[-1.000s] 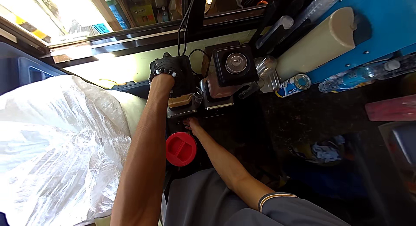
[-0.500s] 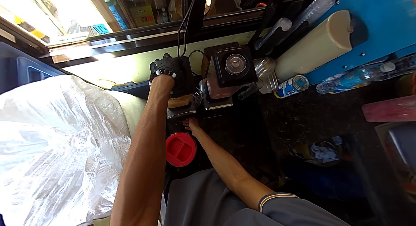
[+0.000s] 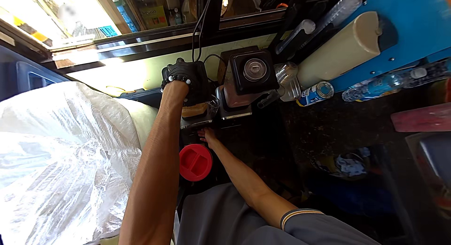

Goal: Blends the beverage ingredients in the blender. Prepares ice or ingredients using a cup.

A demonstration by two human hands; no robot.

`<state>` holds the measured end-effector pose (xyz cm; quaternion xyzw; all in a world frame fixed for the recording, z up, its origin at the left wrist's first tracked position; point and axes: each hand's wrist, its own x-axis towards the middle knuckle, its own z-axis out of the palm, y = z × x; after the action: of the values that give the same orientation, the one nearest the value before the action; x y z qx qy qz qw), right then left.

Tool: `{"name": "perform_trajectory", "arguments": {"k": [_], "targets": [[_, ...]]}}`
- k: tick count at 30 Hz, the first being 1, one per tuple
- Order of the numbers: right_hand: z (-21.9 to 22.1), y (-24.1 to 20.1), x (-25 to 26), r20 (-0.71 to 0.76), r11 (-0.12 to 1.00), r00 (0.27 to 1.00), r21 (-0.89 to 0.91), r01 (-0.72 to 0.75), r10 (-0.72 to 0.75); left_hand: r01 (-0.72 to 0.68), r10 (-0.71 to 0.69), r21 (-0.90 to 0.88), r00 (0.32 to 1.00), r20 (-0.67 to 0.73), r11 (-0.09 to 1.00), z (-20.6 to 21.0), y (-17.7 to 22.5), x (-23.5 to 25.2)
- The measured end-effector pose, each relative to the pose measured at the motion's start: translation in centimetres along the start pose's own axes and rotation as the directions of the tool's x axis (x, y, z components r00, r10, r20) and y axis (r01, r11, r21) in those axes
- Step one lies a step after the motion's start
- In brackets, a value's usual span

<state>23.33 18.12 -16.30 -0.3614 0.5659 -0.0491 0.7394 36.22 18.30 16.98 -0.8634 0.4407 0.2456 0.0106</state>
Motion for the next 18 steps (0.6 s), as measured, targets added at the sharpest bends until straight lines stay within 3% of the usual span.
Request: {"name": "perform_trajectory", "arguments": {"k": [5,7,9,10,11,12,15,17,18], "targets": [[0.2,0.0,0.1,-0.003,1.0,1.0,0.012,-0.001,0.001,0.044,-0.045,-0.034,0.998,-0.034,0.998,0.3,0.1,1.2],[0.3,-0.1,0.4,-0.002,1.0,1.0,0.016,-0.01,0.01,0.068,-0.085,-0.062,0.937,-0.339,0.996,3.6,-0.7,4.6],[0.2,-0.2,0.5,-0.002,1.0,1.0,0.02,-0.016,0.016,0.031,-0.031,-0.024,0.999,0.008,0.999,1.5,-1.2,5.3],[-0.3,0.1,0.4,-0.011,1.0,1.0,0.024,-0.02,0.02,-0.044,0.044,0.008,0.998,0.037,0.999,2.0,-1.4,6.1],[-1.1,0.5,0.3,-0.018,0.999,1.0,0.034,-0.023,0.024,-0.122,0.123,0.015,0.983,-0.137,0.992,4.4,-1.7,6.9],[-1.5,1.1,0.3,-0.012,0.999,1.0,0.045,-0.027,0.027,-0.131,0.129,0.003,0.973,-0.19,0.991,5.2,-1.4,6.4],[-0.8,1.3,-0.1,0.064,0.999,0.998,0.039,-0.023,0.02,0.042,-0.034,-0.099,0.997,0.076,0.994,1.6,-0.2,-1.2],[-0.9,1.5,-0.1,0.071,1.0,0.997,0.019,-0.008,0.006,0.048,-0.025,-0.22,0.994,0.107,0.974,1.4,-0.2,-3.4],[-1.1,1.8,0.1,0.072,1.0,0.997,0.009,-0.007,0.006,0.013,-0.003,-0.263,0.999,0.036,0.965,1.9,-0.6,-4.2]]}}
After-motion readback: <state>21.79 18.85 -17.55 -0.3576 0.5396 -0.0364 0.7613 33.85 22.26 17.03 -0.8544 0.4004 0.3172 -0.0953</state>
